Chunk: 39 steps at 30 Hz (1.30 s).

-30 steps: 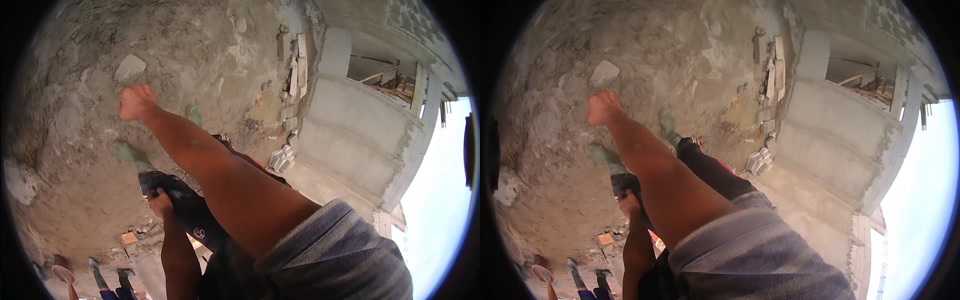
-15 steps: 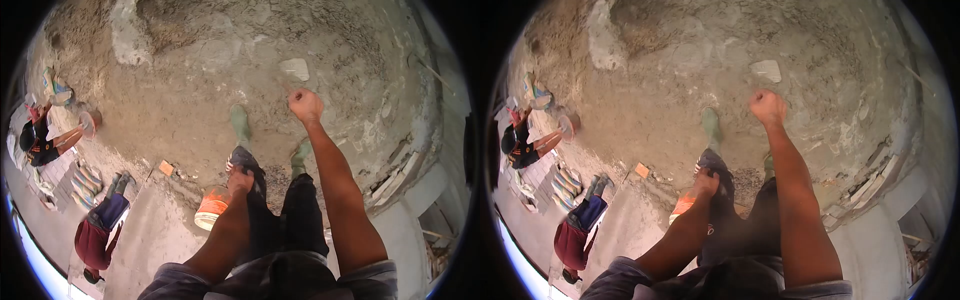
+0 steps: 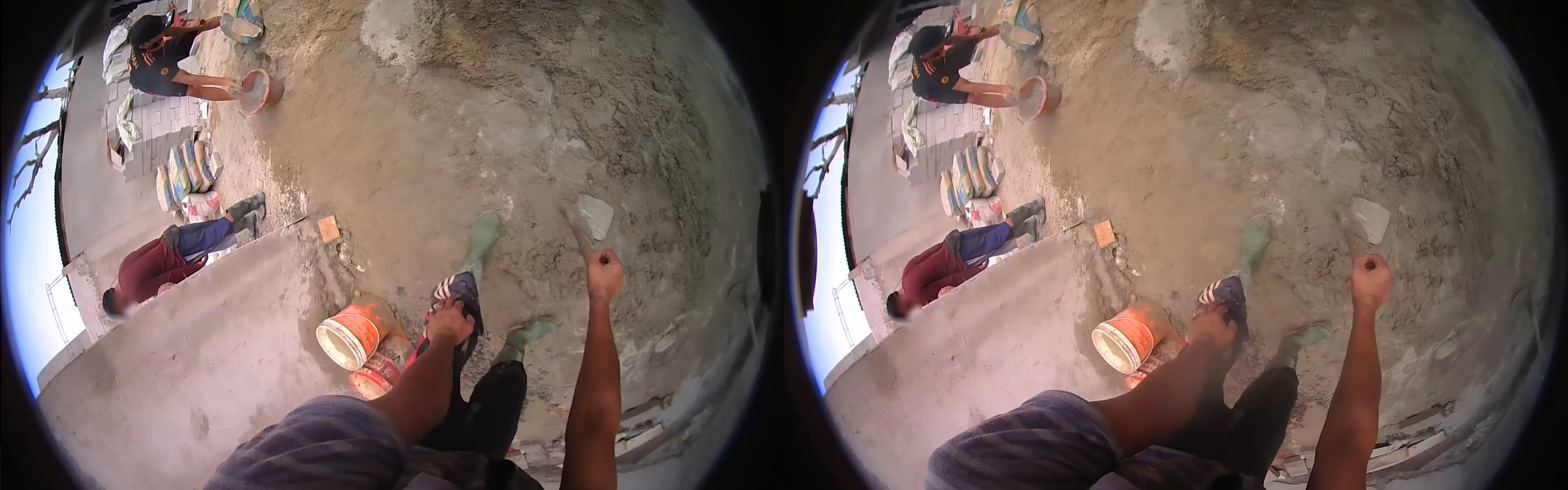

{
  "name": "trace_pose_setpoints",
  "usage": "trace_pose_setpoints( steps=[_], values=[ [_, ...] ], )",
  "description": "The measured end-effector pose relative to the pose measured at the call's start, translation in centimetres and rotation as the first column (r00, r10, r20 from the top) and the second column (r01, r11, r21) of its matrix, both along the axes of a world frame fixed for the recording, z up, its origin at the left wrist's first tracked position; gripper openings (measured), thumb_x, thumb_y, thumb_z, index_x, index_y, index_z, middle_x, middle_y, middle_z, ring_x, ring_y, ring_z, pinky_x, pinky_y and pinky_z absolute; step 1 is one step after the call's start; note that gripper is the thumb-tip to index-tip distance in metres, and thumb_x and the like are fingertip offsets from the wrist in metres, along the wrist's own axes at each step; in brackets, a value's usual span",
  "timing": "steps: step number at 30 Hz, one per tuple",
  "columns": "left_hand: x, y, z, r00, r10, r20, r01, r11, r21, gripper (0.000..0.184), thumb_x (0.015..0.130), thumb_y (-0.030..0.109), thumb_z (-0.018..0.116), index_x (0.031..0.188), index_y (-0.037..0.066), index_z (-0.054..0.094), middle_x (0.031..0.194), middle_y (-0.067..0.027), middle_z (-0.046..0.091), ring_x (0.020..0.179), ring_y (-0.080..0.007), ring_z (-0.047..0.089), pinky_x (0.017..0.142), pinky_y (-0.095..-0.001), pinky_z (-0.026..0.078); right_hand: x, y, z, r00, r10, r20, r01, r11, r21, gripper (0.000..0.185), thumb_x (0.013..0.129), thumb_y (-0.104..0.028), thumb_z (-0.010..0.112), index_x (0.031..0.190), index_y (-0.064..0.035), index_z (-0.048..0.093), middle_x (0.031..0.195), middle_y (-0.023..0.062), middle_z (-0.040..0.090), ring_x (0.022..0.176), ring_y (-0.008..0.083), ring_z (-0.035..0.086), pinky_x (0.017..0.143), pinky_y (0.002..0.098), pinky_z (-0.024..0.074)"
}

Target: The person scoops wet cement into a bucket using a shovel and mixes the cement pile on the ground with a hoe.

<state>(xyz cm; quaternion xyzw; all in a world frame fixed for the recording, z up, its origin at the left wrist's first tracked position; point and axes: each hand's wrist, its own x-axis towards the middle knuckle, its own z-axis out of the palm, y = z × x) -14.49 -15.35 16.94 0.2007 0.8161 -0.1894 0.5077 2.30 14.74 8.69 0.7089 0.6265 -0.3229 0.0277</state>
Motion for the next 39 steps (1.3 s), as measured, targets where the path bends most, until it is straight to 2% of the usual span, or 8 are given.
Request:
trace_pose_setpoints(
  steps=[7,16,25,30,39],
  values=[
    [-0.3,-0.2,-0.2,0.999,0.045,0.006,-0.045,0.999,0.002,0.056,0.090,0.041,0.057,0.137,0.011,0.057,0.154,-0.0112,0.044,0.136,-0.0340,0.052,0.113,-0.0522,0.041,0.2,0.0,-0.4,1.000,0.013,0.003,-0.014,0.999,0.030,0.022,0.080,-0.028,0.069,0.086,-0.0080,0.074,0.078,0.0089,0.073,0.073,0.0279,0.071,0.068,0.0391,0.0527],
    [-0.6,0.4,0.4,0.997,0.069,0.017,-0.069,0.997,-0.030,0.057,0.091,0.042,0.057,0.139,0.011,0.057,0.154,-0.0100,0.045,0.137,-0.0347,0.052,0.112,-0.0522,0.041,0.5,0.1,-1.2,0.998,0.031,0.053,-0.032,0.999,0.014,0.024,0.081,-0.030,0.070,0.087,-0.0081,0.075,0.080,0.0103,0.074,0.075,0.0290,0.072,0.069,0.0414,0.0536],
    [0.1,-1.1,-0.9,0.999,0.047,0.009,-0.047,0.998,0.049,0.056,0.090,0.040,0.058,0.138,0.009,0.057,0.153,-0.0105,0.046,0.136,-0.0331,0.052,0.111,-0.0486,0.043,0.2,0.1,-0.8,0.997,0.032,0.074,-0.032,0.999,0.000,0.025,0.082,-0.032,0.069,0.091,-0.0096,0.076,0.085,0.0116,0.075,0.079,0.0318,0.072,0.071,0.0424,0.0534],
    [-0.1,-0.2,-0.1,0.999,0.046,-0.001,-0.046,0.999,0.029,0.054,0.090,0.039,0.059,0.134,0.008,0.059,0.147,-0.0111,0.051,0.136,-0.0315,0.051,0.110,-0.0476,0.044,-0.2,0.5,-0.1,0.996,0.017,0.089,-0.013,0.999,-0.046,0.024,0.082,-0.031,0.069,0.092,-0.0101,0.076,0.086,0.0116,0.075,0.081,0.0322,0.072,0.072,0.0422,0.0535],
    [0.4,-1.0,-0.5,0.998,0.048,-0.051,-0.043,0.995,0.088,0.053,0.088,0.039,0.062,0.131,0.008,0.061,0.145,-0.0104,0.052,0.139,-0.0294,0.048,0.108,-0.0501,0.045,0.1,0.4,-0.4,0.999,0.049,0.019,-0.050,0.998,0.037,0.021,0.081,-0.026,0.068,0.088,-0.0071,0.075,0.079,0.0098,0.073,0.073,0.0268,0.070,0.070,0.0408,0.0527]
  ],
)
